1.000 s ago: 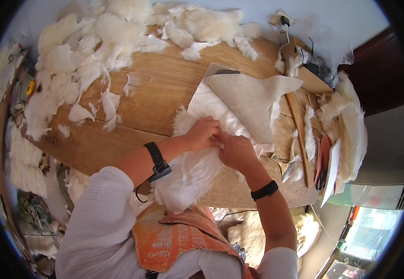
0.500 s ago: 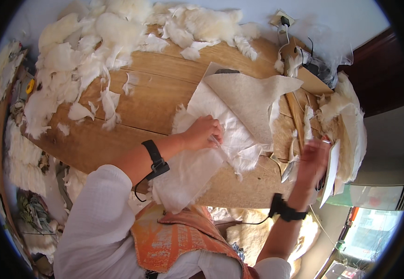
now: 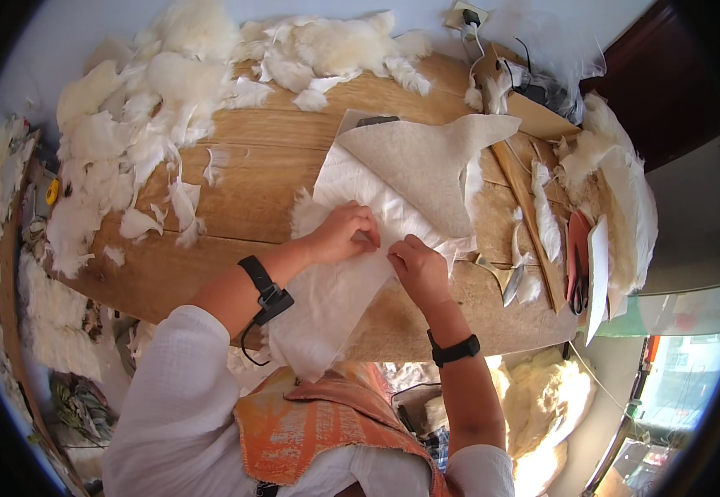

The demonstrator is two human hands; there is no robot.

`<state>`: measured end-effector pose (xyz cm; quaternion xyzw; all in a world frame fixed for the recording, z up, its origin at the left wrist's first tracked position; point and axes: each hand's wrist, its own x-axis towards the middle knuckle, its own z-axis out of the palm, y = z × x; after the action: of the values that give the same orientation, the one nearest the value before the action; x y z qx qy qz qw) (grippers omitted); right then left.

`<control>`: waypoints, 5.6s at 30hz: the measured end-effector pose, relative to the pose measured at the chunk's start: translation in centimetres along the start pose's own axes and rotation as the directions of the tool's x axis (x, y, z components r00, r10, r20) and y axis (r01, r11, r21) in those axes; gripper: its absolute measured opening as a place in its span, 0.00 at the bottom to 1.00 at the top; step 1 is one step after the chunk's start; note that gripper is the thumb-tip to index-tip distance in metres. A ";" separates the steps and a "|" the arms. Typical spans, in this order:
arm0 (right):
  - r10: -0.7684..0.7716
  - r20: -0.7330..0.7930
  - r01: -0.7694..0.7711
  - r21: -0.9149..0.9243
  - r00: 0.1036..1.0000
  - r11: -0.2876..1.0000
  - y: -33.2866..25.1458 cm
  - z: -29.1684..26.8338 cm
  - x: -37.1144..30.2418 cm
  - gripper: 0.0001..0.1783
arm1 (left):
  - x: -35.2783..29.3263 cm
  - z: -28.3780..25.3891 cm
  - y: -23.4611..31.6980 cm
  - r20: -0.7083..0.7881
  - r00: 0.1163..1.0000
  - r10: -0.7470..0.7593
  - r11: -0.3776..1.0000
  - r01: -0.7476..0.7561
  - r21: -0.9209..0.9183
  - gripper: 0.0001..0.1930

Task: Using a skiving knife to scrape and thin the edges of wool pelts on a wooden workshop table.

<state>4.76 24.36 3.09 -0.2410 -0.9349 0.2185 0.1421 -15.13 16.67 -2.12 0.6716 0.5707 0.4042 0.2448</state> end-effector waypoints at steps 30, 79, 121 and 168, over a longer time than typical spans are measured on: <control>0.395 0.030 -0.350 0.526 0.918 0.775 -4.8 1.2 -5.0 0.05 | 0.4 1.0 4.2 -0.141 0.983 -0.114 0.987 0.128 0.095 0.06; 0.522 -0.006 -0.366 0.706 0.853 0.606 -3.4 0.7 -3.7 0.04 | -0.7 -1.7 6.4 0.273 0.957 -0.097 0.755 0.249 -0.607 0.06; 0.449 0.169 -0.423 0.715 0.877 0.556 4.8 -10.8 -12.0 0.06 | 1.7 1.8 1.5 0.150 0.983 -0.103 0.989 0.085 0.125 0.10; -0.274 -0.014 0.274 0.081 0.962 0.958 15.9 -15.7 11.0 0.12 | -4.0 -14.0 7.3 0.028 0.882 -0.470 0.819 0.424 0.386 0.10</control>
<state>7.47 47.90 10.87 -0.1034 -0.9493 0.2347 0.1819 -22.60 9.31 10.32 0.5760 0.7617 0.1792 0.2366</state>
